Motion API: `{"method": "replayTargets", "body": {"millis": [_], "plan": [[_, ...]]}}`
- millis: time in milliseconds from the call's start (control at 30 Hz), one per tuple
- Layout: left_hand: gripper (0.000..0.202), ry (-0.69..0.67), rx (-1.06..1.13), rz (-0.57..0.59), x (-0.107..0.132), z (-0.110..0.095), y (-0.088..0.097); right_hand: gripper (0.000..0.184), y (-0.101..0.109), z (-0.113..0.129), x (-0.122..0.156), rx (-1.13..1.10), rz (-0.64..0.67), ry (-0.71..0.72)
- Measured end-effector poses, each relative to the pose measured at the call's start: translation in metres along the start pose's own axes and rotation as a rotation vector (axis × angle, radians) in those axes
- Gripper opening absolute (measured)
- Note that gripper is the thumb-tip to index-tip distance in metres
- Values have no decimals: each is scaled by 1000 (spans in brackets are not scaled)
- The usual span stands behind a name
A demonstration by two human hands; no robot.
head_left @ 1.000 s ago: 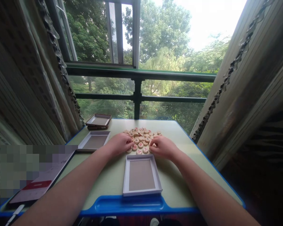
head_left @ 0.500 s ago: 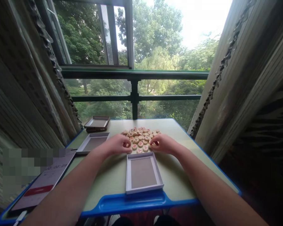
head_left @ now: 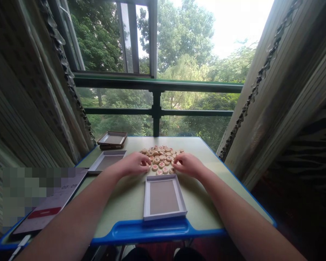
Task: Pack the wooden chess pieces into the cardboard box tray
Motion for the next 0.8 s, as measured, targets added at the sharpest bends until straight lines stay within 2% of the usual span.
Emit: {"method": "replayTargets", "body": {"millis": [133,267,367,500,700,800], "plan": [[27,48,-3,16,0,3,0,20,10,-10,-1,42,-40,-107],[25,86,-2,40,1,6,1,19,13,-19,0,105,61,-212],[22,71,-46,46,2,5,3,18,9,-20,1,120,111,-197],[20,45,-70,27,3,4,6,18,6,-20,0,113,78,-168],[30,-5,-101,-115,-1,8,9,21,4,-14,0,-13,145,-94],[28,-54,-174,-122,-2,9,6,24,1,-12,1,-13,171,-83]]}}
Point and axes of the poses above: each hand's wrist, its own x-axis away from the middle knuckle, its own y-axis out of the back of the hand, z = x × y, the point moved 4 cm from there along -x, towards the middle knuckle, and after that the axes turned 12 degrees about -z, right-handed, at the moved point
